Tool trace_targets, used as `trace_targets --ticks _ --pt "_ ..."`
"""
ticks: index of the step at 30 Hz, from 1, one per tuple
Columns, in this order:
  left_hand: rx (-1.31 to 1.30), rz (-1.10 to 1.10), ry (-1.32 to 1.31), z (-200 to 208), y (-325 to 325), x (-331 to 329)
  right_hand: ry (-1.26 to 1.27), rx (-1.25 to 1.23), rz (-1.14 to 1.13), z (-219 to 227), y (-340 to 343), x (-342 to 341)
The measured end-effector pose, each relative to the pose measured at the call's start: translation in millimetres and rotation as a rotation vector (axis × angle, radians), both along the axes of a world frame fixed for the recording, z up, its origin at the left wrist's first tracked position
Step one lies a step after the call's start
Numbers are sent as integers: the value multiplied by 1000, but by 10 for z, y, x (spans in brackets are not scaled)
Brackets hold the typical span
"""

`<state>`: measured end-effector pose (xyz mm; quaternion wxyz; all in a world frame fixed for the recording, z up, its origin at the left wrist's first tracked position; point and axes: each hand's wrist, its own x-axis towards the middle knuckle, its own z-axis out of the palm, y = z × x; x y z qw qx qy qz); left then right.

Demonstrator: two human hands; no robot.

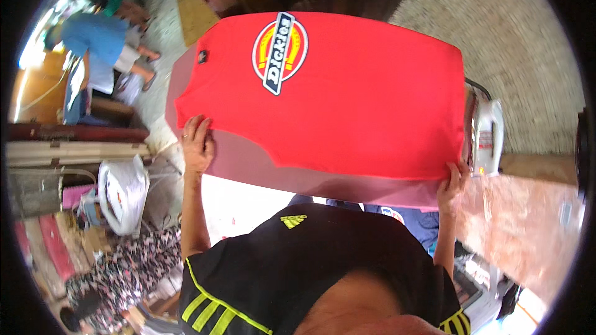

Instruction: The person irons a red Dickies t-shirt on a pink ironing board. They smooth the fabric, flip the shirt to iron different sections, and use a white electric iron to remove wrinkles. The person handles the shirt and iron repeatedly throughout the clip.

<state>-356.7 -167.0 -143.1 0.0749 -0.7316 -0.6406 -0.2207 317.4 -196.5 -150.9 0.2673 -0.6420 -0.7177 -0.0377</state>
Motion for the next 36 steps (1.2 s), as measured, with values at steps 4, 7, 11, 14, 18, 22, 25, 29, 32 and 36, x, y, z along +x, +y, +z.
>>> trace_targets --ticks 4,7,11,14,18,22,25,29,32,36 --pt "29 -68 -50 -66 159 -338 38 -2 -55 40 74 78" --pt "44 -94 -14 -68 179 -449 63 94 -152 411 181 -124" --pt "14 -70 -68 -98 204 -607 339 89 -131 621 321 -180" --pt "-24 -104 -253 -119 285 -713 690 -163 -264 627 397 -38" --pt "11 -115 -311 340 393 -609 752 -32 -83 1058 517 60" --pt "123 -132 -245 723 387 -728 790 -25 51 1670 606 108" --pt "201 -117 -163 974 270 -728 826 -5 60 1842 442 176" --pt "156 -60 -139 1004 -138 -783 854 -18 34 1735 -45 159" --pt "158 -52 -153 831 -545 -787 900 -97 0 1403 -497 174" --pt "113 -28 -199 499 -1094 -747 911 -129 -51 892 -1083 61"
